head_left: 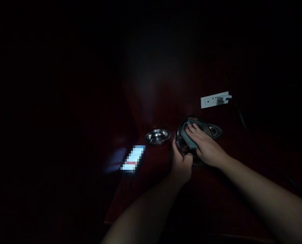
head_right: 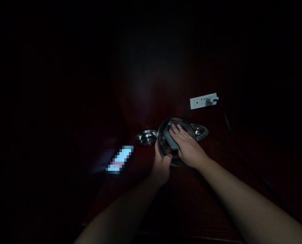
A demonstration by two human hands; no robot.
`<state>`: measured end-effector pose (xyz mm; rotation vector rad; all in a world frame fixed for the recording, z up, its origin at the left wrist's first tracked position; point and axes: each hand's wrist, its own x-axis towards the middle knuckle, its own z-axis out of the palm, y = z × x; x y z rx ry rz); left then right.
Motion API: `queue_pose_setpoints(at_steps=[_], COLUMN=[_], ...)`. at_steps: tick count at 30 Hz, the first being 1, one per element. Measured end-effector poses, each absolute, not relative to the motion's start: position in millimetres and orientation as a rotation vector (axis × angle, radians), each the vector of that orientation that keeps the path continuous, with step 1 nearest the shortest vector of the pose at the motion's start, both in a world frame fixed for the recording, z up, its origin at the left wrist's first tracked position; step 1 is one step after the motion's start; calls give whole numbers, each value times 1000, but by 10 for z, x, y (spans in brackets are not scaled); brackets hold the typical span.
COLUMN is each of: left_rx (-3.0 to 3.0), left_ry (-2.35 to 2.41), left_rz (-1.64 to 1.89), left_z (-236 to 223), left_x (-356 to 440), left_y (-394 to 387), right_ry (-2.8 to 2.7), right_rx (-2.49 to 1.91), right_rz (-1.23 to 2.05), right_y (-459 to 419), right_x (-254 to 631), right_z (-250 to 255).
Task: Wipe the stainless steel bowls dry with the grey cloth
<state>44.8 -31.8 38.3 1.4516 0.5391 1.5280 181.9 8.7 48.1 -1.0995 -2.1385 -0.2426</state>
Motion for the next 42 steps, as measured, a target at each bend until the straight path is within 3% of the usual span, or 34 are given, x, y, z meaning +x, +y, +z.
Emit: queue_pose_setpoints(at_steps=[9, 16, 20, 23, 26, 29, 33, 42], left_rx=[1474, 1467, 1457, 1478, 1518, 1565, 1600, 1606], left_ry=[729, 875, 937, 964, 979, 945, 820, 750], left_rz=[1553, 1636, 1665, 1680, 1667, 1634, 1568, 1500], left_z=[309, 361, 369, 357, 340, 326, 329, 352], left_x=[343, 280, 262, 250, 246, 257, 306, 349], left_y=[-193, -176, -164, -156, -151, -153, -181, -272], right_ry=[-2227, -2264, -2153, -1994, -1623, -1270, -1205, -1358], right_rx=[-1122, -1080, -998, -840, -788, -754, -677, -629], right_rz=[-103, 217, 499, 895, 1244, 1394, 1420, 1085], right_y=[163, 140, 52, -40, -128, -180, -180, -32], right_x=[1882, 1890, 1837, 1755, 1653, 1571, 1555, 1792], right_z=[381, 292, 332, 398, 423, 410, 442, 607])
